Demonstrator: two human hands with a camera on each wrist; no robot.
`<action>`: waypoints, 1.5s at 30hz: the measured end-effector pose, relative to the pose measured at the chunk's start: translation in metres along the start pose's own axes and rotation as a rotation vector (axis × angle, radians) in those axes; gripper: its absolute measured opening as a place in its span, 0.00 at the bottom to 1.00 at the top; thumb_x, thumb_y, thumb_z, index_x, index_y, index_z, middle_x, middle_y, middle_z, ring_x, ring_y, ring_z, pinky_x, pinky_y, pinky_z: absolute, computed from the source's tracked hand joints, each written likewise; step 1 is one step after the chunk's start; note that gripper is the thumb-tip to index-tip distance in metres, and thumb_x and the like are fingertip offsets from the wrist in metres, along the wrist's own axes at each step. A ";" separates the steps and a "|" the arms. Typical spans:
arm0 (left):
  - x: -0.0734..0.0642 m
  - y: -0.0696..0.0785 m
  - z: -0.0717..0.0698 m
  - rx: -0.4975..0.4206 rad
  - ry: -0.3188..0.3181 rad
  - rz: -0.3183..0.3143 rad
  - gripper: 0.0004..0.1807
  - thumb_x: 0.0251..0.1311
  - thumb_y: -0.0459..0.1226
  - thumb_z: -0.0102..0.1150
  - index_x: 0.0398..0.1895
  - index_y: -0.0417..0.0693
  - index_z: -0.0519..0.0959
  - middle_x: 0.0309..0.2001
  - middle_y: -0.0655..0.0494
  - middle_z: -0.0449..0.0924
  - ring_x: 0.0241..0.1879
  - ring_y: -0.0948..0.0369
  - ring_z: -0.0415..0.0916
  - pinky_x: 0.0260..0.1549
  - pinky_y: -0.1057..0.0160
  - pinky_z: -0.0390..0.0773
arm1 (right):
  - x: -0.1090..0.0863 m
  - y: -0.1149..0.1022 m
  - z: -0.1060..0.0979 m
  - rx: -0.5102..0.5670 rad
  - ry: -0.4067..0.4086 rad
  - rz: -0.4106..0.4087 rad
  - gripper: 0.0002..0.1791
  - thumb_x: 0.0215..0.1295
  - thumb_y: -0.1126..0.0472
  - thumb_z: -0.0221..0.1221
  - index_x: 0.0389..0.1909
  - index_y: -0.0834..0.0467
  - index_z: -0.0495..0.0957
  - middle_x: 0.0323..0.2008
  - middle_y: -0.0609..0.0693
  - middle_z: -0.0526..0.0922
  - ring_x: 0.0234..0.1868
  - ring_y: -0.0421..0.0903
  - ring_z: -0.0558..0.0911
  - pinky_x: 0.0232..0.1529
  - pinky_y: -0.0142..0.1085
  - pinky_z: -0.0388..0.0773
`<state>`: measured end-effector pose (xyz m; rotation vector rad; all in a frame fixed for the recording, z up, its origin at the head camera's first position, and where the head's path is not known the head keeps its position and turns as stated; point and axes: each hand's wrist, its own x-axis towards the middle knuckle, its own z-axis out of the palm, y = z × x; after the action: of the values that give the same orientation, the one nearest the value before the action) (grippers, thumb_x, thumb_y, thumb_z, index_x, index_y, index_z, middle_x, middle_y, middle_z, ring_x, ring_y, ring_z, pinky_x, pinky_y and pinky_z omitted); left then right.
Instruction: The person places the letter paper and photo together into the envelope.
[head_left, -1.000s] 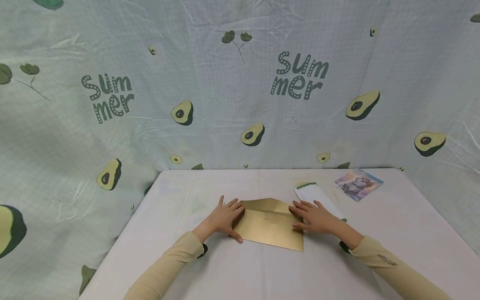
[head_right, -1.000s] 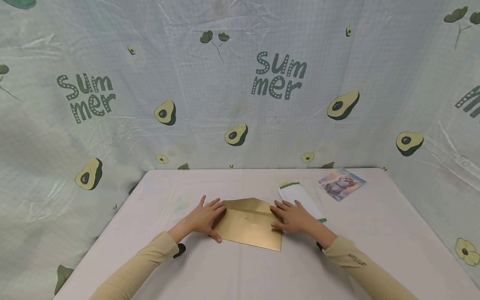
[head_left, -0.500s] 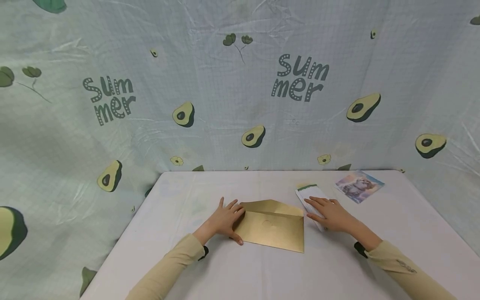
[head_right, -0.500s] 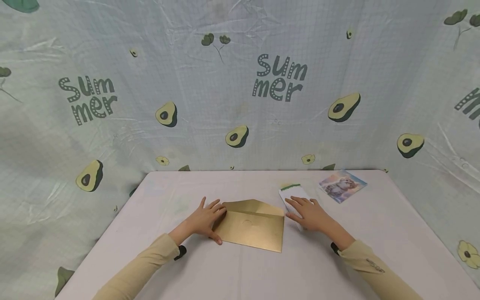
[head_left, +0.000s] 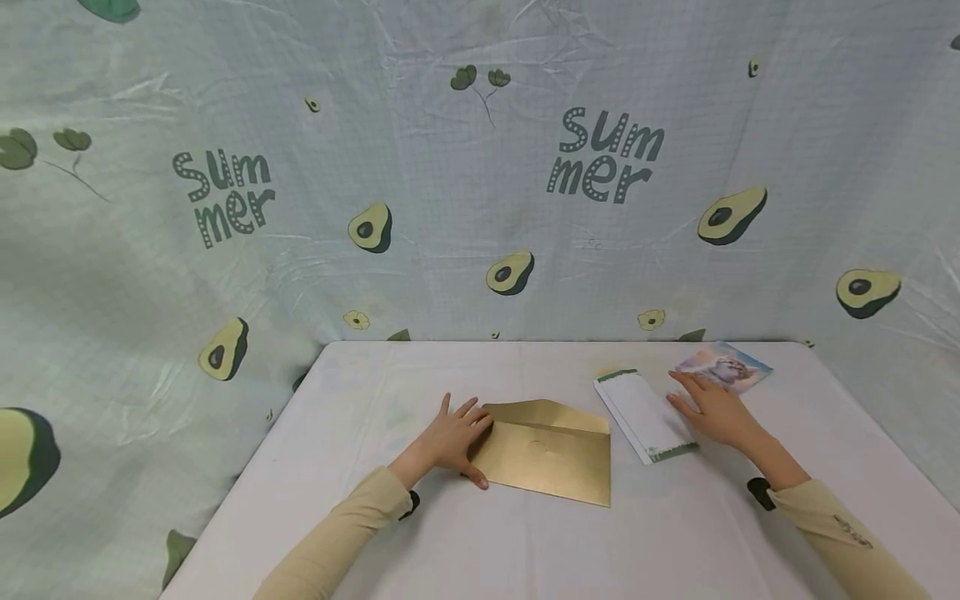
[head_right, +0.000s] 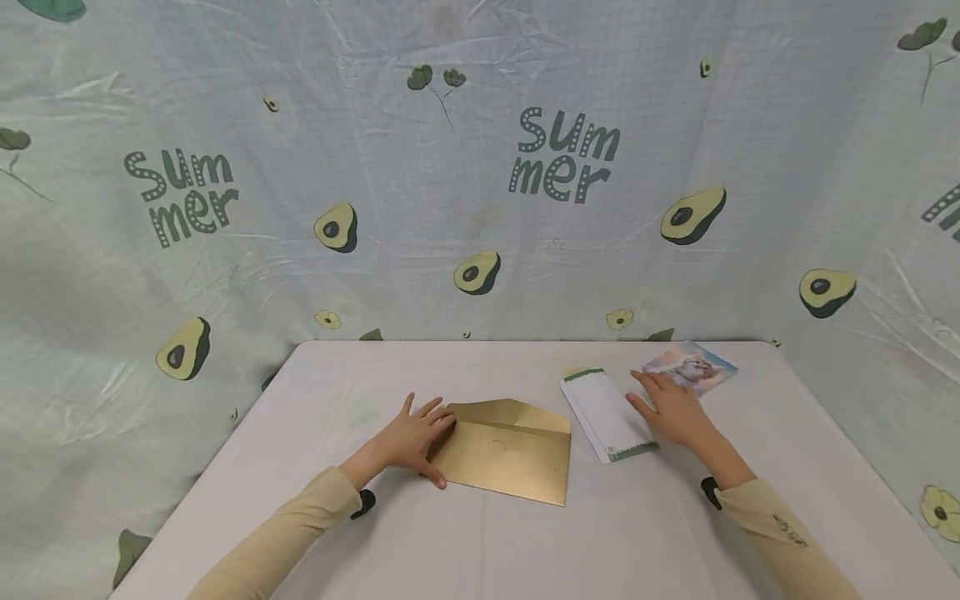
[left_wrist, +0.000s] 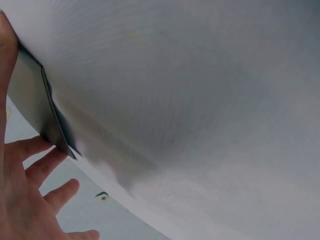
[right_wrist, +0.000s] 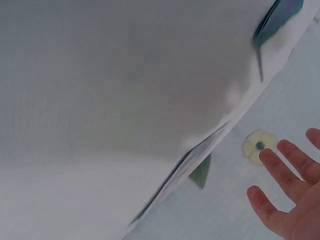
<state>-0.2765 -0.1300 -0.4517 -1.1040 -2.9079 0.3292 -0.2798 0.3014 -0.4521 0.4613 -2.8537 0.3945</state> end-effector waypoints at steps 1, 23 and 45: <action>0.000 0.000 0.000 0.001 0.001 -0.001 0.59 0.27 0.74 0.52 0.64 0.50 0.60 0.63 0.54 0.62 0.67 0.50 0.51 0.57 0.35 0.51 | 0.001 0.004 -0.002 -0.004 0.007 0.012 0.28 0.66 0.48 0.45 0.59 0.63 0.62 0.56 0.69 0.67 0.53 0.68 0.68 0.47 0.67 0.58; -0.003 0.001 -0.001 -0.008 0.004 -0.011 0.58 0.27 0.74 0.53 0.64 0.49 0.61 0.63 0.52 0.62 0.66 0.48 0.52 0.57 0.35 0.52 | 0.014 0.065 -0.027 -0.139 0.052 0.204 0.29 0.65 0.52 0.46 0.58 0.69 0.59 0.53 0.72 0.64 0.50 0.72 0.62 0.41 0.67 0.58; 0.000 0.001 -0.001 0.016 -0.025 -0.011 0.59 0.28 0.74 0.52 0.65 0.50 0.60 0.64 0.52 0.60 0.66 0.48 0.52 0.57 0.36 0.52 | 0.013 0.112 -0.019 -0.219 -0.137 0.321 0.30 0.67 0.47 0.40 0.51 0.74 0.61 0.48 0.73 0.64 0.52 0.71 0.58 0.46 0.67 0.53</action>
<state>-0.2754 -0.1294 -0.4505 -1.0893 -2.9266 0.3687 -0.3257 0.4058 -0.4563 -0.0123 -3.0622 0.1015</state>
